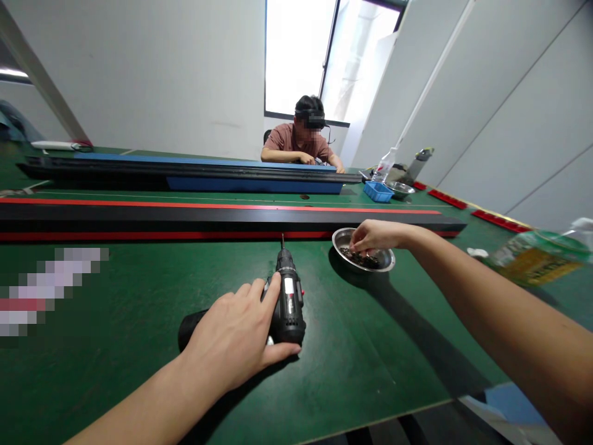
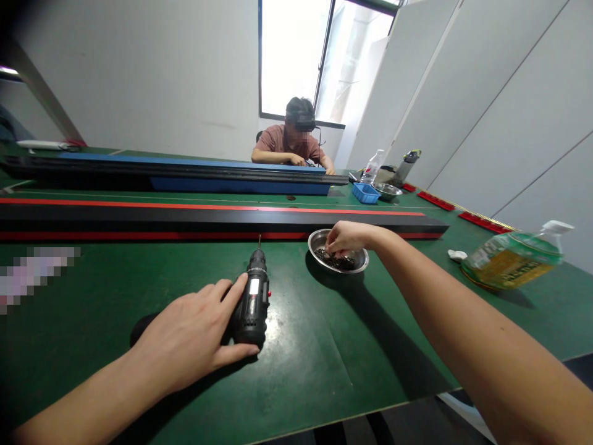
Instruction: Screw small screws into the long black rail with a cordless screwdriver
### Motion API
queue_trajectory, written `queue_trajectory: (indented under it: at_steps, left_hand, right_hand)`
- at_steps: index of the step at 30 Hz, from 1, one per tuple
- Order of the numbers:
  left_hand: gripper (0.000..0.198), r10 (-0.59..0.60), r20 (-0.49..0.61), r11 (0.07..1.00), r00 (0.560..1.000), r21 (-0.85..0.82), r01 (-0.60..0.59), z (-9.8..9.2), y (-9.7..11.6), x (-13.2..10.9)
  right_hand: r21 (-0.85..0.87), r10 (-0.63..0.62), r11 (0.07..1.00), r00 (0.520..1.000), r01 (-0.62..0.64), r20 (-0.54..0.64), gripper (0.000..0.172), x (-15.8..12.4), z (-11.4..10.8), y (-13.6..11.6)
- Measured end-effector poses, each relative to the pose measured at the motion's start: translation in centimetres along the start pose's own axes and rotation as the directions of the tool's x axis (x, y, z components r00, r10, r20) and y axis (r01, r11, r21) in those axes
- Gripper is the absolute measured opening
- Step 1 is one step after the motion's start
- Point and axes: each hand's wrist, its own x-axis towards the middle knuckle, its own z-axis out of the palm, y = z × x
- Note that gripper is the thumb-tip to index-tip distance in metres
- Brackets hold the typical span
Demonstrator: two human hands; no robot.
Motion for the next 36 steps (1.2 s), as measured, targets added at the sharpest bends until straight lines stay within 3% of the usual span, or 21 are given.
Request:
queue_trajectory:
  at_steps: [23,36]
  left_hand:
    - [0.100,0.008,-0.020,1.000,1.000,0.007,-0.008,0.3,0.0,0.0]
    - [0.099,-0.001,-0.009,1.000,1.000,0.010,0.001,0.3,-0.1,-0.1]
  right_hand:
    - [-0.007,-0.006,1.000,1.000,0.006,-0.001,0.019,0.3,-0.3,0.2]
    - [0.056,0.013,0.998,0.999,-0.011,-0.040,0.030,0.6,-0.6,0.9]
